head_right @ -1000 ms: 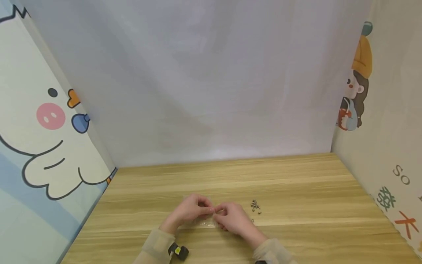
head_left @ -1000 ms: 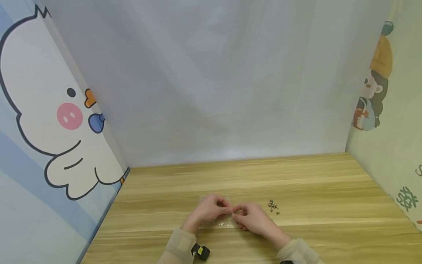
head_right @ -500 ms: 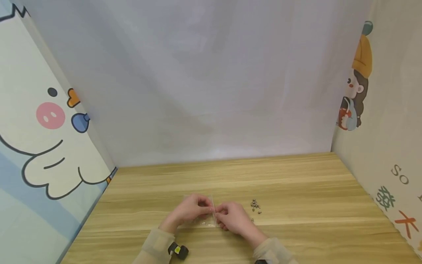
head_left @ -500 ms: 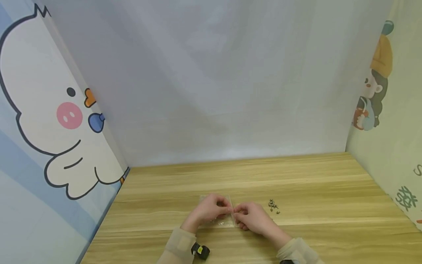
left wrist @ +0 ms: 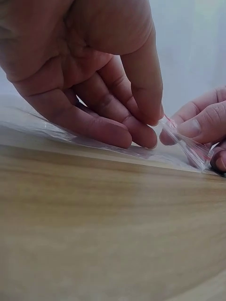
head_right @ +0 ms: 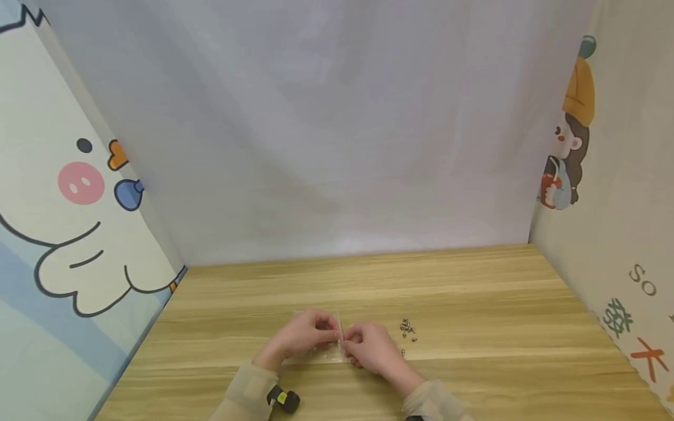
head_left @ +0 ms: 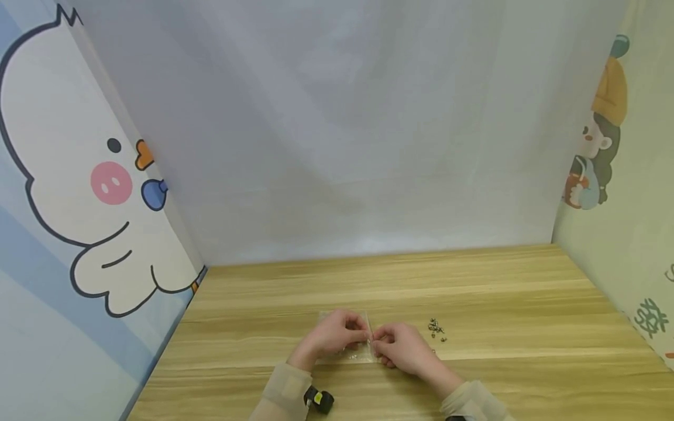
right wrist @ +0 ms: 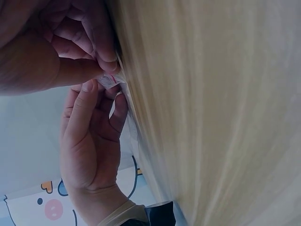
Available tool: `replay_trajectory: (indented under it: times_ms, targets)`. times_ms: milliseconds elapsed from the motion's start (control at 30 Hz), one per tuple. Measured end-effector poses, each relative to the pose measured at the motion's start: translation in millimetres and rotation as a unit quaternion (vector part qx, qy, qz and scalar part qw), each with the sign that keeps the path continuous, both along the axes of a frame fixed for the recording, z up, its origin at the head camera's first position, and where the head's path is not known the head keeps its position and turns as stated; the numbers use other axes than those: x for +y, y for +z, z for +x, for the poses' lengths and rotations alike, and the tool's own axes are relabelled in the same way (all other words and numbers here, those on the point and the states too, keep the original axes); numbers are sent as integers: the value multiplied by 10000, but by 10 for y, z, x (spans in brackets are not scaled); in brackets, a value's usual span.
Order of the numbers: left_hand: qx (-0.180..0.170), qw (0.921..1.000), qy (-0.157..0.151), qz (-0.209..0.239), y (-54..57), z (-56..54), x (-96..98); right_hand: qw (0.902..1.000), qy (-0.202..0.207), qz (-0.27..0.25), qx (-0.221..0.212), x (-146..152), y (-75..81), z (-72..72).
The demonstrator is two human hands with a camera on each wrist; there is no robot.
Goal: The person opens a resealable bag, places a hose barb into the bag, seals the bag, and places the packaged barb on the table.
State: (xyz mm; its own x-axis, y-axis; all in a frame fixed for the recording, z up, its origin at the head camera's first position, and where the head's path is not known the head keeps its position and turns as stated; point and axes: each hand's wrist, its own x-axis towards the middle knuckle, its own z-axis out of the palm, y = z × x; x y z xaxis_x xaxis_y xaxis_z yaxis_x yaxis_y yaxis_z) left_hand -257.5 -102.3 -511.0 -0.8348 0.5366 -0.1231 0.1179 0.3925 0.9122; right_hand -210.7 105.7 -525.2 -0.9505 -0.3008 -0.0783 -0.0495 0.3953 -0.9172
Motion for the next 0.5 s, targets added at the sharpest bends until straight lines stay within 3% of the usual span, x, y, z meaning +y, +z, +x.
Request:
replay_trajectory:
  times_ms: [500]
  targets:
    - [-63,9998,-156,-58,-9,-13,-16,9999,-137,71,8,-12,23,15]
